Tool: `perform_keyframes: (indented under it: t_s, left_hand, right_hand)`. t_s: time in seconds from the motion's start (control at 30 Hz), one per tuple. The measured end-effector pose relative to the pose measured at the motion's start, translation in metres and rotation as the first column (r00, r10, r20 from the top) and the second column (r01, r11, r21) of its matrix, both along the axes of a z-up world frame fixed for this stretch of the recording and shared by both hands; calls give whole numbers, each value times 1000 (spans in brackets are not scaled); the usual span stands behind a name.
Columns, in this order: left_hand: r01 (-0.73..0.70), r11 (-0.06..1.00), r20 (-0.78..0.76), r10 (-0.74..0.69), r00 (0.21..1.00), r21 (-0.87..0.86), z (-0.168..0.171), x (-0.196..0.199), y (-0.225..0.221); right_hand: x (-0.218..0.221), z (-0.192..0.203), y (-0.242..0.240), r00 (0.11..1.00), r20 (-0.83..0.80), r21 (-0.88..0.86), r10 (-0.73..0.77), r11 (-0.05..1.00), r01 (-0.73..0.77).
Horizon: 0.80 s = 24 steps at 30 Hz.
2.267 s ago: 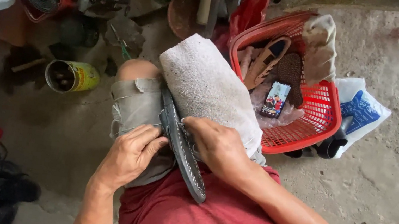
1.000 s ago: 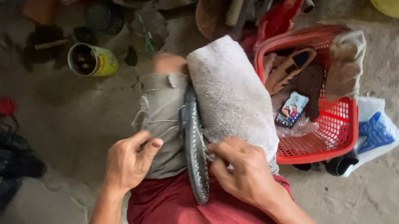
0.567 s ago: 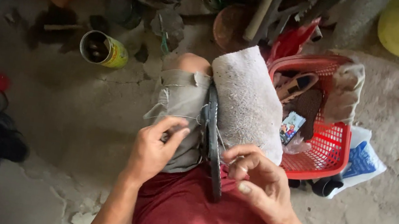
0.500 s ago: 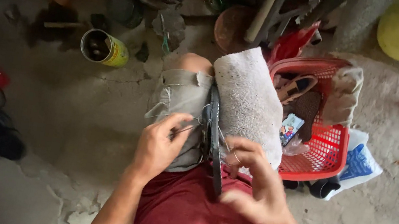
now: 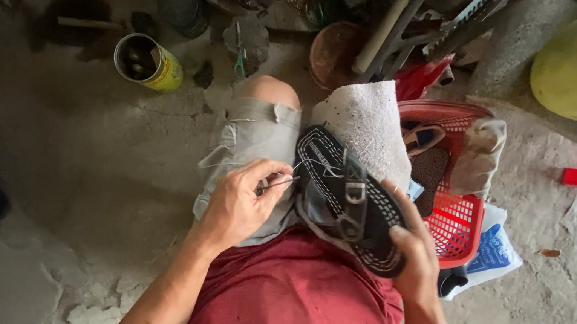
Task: A person hand-sews the sole of a sandal using a needle and thread before picking up a black dress shoe.
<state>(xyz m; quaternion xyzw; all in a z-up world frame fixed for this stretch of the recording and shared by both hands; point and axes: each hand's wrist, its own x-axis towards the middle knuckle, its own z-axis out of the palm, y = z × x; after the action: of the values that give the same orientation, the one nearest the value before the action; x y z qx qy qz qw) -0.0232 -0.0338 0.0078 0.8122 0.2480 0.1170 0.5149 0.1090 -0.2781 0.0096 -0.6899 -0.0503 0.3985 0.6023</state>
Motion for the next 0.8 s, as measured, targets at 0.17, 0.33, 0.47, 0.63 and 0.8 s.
perform_keyframes:
  t_s: [0.17, 0.33, 0.47, 0.63, 0.8]
  left_hand:
    - [63, 998, 30, -63, 998, 23, -1, 11, -9]
    - [109, 990, 38, -112, 993, 88, 6, 32, -23]
    - [229, 931, -11, -235, 972, 286, -7, 44, -30]
    - [307, 918, -81, -296, 952, 250, -2, 38, -34]
    - [432, 875, -260, -478, 839, -217, 23, 17, -16]
  right_hand:
    - [5, -24, -5, 919, -326, 234, -222, 923, 306]
    - [11, -36, -12, 907, -371, 320, -198, 890, 325]
    - [9, -10, -4, 961, -215, 136, -177, 969, 208]
    - [-1, 20, 0, 993, 66, -72, 95, 993, -90]
    - [-28, 15, 9, 843, 457, -33, 284, 952, -303]
